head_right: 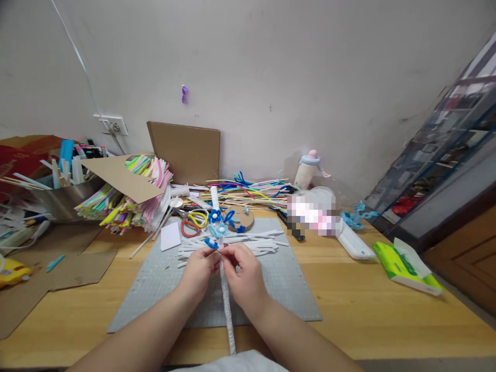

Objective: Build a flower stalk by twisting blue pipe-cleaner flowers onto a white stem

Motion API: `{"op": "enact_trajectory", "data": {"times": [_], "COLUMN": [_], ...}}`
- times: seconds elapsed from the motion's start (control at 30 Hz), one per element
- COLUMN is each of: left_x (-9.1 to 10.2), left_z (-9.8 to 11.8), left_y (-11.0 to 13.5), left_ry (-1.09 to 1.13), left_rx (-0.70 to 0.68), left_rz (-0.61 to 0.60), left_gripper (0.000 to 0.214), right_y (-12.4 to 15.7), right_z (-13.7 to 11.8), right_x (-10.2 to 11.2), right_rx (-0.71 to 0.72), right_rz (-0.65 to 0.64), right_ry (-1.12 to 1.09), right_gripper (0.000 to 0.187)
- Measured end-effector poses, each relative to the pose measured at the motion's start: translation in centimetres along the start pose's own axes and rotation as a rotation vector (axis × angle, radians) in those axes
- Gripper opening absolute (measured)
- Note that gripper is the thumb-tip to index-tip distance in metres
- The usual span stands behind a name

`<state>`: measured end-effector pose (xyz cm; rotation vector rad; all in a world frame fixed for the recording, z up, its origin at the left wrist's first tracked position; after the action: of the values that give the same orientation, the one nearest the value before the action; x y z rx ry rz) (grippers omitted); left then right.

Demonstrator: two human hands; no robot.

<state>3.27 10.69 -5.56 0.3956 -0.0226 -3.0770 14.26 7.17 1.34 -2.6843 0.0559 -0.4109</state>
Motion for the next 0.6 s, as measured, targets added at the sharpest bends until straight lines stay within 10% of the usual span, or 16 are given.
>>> {"op": "enact_trajectory", "data": {"times": [0.6], "left_x": [-1.1], "left_z": [-1.1], "left_y": [0.9], "left_ry": [0.214], "left_rx": [0.101], "left_rz": [-0.049], "left_gripper": [0.016], "right_y": [0.2], "right_z": [1.7], "right_x": [0.3], "right_rx": [-0.045], "right_rz": [0.076], "right_ry": [-0.079], "right_gripper": [0.012]}}
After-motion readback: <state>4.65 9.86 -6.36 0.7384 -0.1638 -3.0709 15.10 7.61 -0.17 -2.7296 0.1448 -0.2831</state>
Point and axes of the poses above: each hand's wrist, its own y-axis away from the middle knuckle, its own x-axis out of the back of the hand, z = x × y, the point moved 9 cm from there along -y, towards the middle knuckle, and after that the axes turned 6 degrees about -x, right-handed, at the moved point
